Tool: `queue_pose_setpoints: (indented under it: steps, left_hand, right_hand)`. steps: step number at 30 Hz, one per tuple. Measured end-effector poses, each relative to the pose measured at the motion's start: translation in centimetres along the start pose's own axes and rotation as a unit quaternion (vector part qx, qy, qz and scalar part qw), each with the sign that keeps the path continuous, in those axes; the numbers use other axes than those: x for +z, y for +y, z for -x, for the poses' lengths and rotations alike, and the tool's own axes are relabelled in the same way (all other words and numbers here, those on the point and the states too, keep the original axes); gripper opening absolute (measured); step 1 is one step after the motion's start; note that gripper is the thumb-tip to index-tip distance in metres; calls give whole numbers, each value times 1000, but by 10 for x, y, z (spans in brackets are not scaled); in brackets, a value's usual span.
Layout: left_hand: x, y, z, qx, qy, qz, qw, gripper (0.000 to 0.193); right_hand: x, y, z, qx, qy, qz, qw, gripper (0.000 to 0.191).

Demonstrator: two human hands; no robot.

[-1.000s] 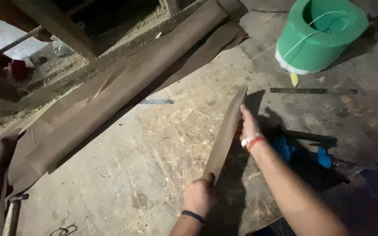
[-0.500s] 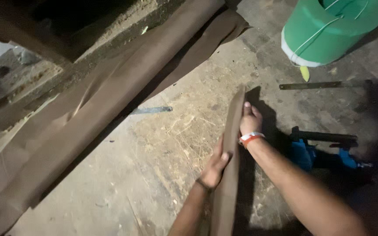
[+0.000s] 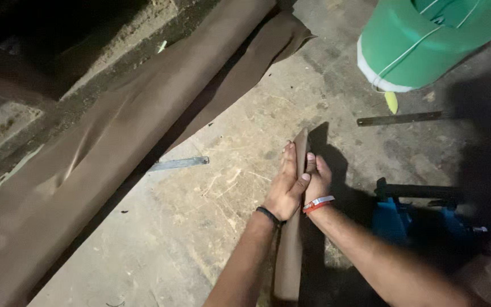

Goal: The person staples brown fabric over a long wooden frame strip on a workbench using a pneumatic nail gun, pressing the fabric taut with one hand while stapling along the edge. They fold the fabric over the frame, trim excess fabric with shears, and continue stapling the folded edge along the length of the frame.

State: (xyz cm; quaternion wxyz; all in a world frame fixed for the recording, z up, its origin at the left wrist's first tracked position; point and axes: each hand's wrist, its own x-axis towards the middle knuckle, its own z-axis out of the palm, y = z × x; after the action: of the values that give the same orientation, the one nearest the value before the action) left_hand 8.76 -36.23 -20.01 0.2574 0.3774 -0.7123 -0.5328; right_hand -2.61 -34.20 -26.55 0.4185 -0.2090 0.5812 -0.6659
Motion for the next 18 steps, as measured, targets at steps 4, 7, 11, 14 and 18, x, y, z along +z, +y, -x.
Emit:
queue_pose_setpoints:
  steps: [4, 7, 11, 14, 18]
  left_hand:
    - [-1, 7, -3, -31, 5, -16, 999, 84]
    - [3, 13, -3, -80, 43, 36, 995, 83]
    - [15, 17, -7, -103, 77, -123, 984, 81]
    - [18, 13, -15, -201, 18, -192, 961, 84]
    - [14, 3, -18, -165, 46, -162, 972, 87]
  right_hand:
    - [2, 0, -1, 55, 1, -90, 994, 22]
    - [3, -2, -7, 15, 15, -15, 1000, 26]
    - [7, -13, -11, 74, -11, -62, 995, 28]
    - [-7, -28, 0, 81, -59, -2, 995, 27]
    - [-80, -84, 42, 83, -180, 237, 951, 32]
